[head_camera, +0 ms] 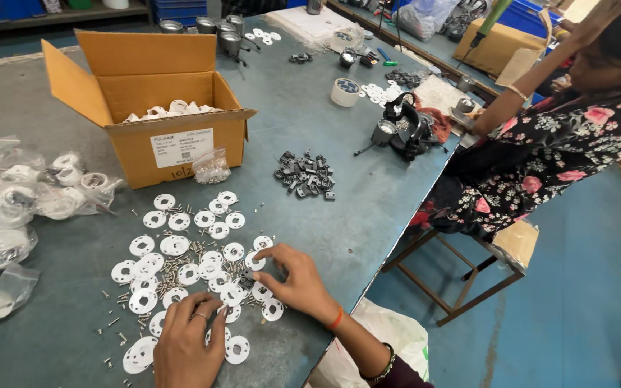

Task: The person assembles small white circular plastic parts with metal screws on a factory workbench. They pick up parts and screws, insert screws into the parts, and place the assembled units into a cardboard box. Another worker is visible in the background performing similar assembly tasks.

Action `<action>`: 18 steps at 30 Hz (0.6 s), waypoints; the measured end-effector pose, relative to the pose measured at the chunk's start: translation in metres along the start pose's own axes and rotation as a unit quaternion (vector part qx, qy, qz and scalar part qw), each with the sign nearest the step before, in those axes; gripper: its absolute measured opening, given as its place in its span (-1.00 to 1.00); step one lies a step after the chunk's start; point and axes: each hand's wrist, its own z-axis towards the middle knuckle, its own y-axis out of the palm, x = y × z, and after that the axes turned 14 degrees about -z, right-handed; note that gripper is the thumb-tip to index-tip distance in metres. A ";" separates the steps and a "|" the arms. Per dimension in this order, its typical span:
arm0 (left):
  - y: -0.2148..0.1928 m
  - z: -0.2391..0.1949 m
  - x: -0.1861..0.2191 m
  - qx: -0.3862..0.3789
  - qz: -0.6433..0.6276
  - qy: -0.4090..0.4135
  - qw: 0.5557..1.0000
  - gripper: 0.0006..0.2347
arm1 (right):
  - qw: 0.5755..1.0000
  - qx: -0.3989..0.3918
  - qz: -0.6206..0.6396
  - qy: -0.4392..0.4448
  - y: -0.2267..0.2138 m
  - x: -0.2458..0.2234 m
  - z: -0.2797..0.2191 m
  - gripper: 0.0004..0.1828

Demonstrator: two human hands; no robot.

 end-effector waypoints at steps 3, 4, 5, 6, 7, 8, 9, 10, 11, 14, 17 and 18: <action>-0.003 -0.001 0.003 0.006 0.002 -0.009 1.000 -0.87 | 0.991 0.040 -0.094 -0.088 -0.001 -0.017 -0.001 -0.53; -0.004 0.000 0.004 0.011 0.003 -0.009 1.000 -0.87 | 0.984 0.063 -0.112 -0.125 0.000 -0.021 -0.001 -0.50; -0.005 0.000 0.006 0.016 0.003 -0.009 1.000 -0.87 | 0.987 0.040 -0.115 -0.103 0.000 -0.024 0.000 -0.53; -0.007 0.000 0.007 0.013 0.002 -0.018 1.000 -0.87 | 0.990 0.017 -0.118 -0.081 0.001 -0.026 0.000 -0.57; -0.008 0.000 0.008 0.010 0.000 -0.028 1.000 -0.87 | 0.991 -0.007 -0.122 -0.059 0.002 -0.027 0.000 -0.61; -0.009 0.001 0.009 0.007 -0.002 -0.037 0.999 -0.87 | 0.991 -0.004 -0.114 -0.067 0.003 -0.027 0.000 -0.63; -0.009 0.001 0.010 0.011 -0.003 -0.030 0.999 -0.87 | 0.992 -0.001 -0.106 -0.075 0.004 -0.026 0.000 -0.65; -0.010 0.000 0.011 0.014 -0.003 -0.022 1.000 -0.87 | 0.992 0.002 -0.098 -0.082 0.005 -0.024 0.000 -0.67; -0.010 0.000 0.012 0.017 -0.003 -0.016 1.000 -0.87 | 0.991 0.002 -0.103 -0.087 0.007 -0.022 -0.001 -0.69; -0.010 -0.001 0.014 0.038 -0.018 0.027 0.999 -0.88 | 0.989 0.009 -0.101 -0.104 0.015 -0.014 -0.005 -0.75; -0.011 -0.001 0.015 0.054 -0.045 0.060 0.996 -0.89 | 0.998 -0.012 0.003 -0.069 0.023 -0.005 -0.007 -0.76; -0.012 -0.002 0.014 0.052 -0.054 0.052 0.996 -0.90 | 0.996 -0.040 0.079 -0.009 0.025 -0.001 -0.006 -0.75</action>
